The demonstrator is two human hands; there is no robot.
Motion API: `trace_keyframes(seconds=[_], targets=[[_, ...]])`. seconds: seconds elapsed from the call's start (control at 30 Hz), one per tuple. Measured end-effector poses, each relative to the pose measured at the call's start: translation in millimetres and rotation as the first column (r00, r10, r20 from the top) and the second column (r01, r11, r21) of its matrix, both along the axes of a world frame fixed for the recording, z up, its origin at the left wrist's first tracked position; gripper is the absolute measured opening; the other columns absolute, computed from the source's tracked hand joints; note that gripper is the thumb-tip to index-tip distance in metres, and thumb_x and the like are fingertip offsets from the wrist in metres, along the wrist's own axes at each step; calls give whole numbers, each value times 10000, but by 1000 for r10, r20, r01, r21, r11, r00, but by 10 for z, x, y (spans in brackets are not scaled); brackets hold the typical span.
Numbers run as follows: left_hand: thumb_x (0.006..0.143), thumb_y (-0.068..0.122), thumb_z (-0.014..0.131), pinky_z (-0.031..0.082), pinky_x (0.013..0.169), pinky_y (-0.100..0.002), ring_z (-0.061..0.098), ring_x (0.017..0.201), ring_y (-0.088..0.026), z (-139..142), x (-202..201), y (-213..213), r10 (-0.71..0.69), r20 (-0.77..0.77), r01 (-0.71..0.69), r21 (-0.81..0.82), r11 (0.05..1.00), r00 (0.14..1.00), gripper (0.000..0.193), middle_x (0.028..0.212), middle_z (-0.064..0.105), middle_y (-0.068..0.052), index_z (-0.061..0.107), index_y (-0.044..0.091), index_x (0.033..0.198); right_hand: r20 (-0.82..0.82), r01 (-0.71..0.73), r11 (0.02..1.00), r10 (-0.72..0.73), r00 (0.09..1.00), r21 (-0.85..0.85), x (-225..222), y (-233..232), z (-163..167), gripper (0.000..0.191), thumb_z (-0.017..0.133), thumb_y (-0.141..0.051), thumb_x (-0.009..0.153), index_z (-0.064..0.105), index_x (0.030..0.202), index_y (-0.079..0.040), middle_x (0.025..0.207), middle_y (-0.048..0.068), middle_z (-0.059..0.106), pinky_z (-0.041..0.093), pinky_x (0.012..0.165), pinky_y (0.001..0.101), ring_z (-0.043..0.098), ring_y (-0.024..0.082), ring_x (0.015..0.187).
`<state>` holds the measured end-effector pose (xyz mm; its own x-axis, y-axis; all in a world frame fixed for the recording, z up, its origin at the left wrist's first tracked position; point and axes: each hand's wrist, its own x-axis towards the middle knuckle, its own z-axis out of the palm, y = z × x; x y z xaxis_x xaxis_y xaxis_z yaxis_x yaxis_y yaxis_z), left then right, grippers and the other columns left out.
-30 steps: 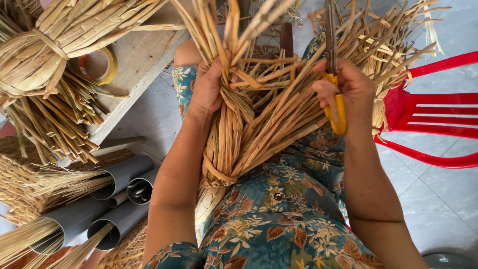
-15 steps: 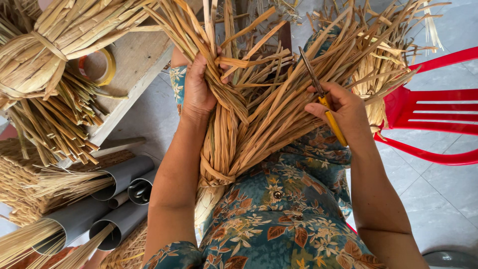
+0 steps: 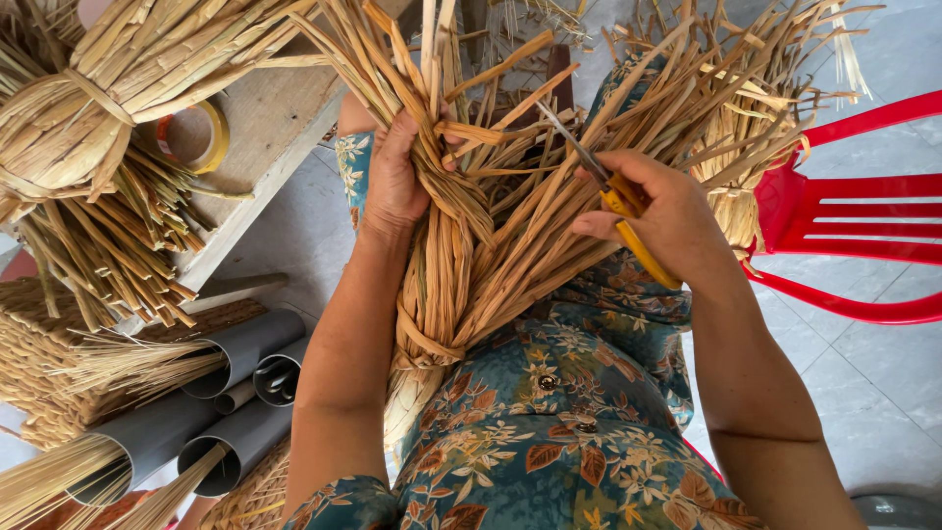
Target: The person sits with a bundled dried-grass broom across their lap and uses yellow-handled scissors to trim and even up the protruding stalk ends, rotating the bundle and working section by section around the head. Finished grass brooms and loose stalks sit on the nearby table and floor.
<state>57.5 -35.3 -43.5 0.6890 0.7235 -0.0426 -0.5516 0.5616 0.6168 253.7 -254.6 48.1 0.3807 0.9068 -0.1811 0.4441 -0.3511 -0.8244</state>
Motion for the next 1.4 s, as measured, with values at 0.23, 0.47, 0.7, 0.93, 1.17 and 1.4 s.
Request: trace_keyframes(seconds=[0.23,0.47,0.7,0.93,1.17,1.4], targets=[[1037,256,684,549,604,-321,710,848,-219,-11,11,-2,4,-38,-4,-1,1000,999,291,1083,695,-122,662,17,1203,32,-40,999,39,999,21,-89,106,55,514,903,-324,758,732,1191,-107,774,-30,654,449,598,246,549,73,679],[1037,253,684,548,598,-324,711,857,-218,-58,5,1,15,-47,-16,-9,1000,999,280,1072,705,-125,678,15,1184,-299,206,979,-193,934,12,-43,28,-157,445,880,-314,779,762,1162,-121,689,-52,566,350,507,242,472,42,569],[1046,205,653,577,649,-354,711,863,-229,-70,-1,12,42,-92,-41,15,999,995,250,1065,697,-154,666,-4,1184,306,122,972,-55,950,-202,82,-216,-174,633,817,-543,795,703,1335,-230,807,72,696,524,693,374,674,242,763],[1156,126,634,556,614,-321,650,736,-193,103,-111,9,290,-311,-132,442,887,905,192,991,712,-193,581,-55,1198,453,115,883,118,884,-455,191,-595,-251,718,713,-713,761,672,1357,-314,935,159,744,540,746,481,700,390,909],[1003,138,831,462,1126,-428,499,1338,-407,577,48,158,807,-112,79,994,82,580,854,1446,434,-307,191,-81,1524,279,178,947,-100,955,-268,253,-798,-571,709,816,-547,760,678,1355,-188,1032,131,761,555,788,368,728,260,923],[1081,69,700,528,1146,-359,647,1327,-337,583,426,-609,563,-338,321,938,133,754,452,1449,609,-155,461,120,1461,-236,242,970,-239,942,-18,305,-913,-918,595,849,-226,820,674,1376,-105,1125,8,739,531,826,206,631,29,951]])
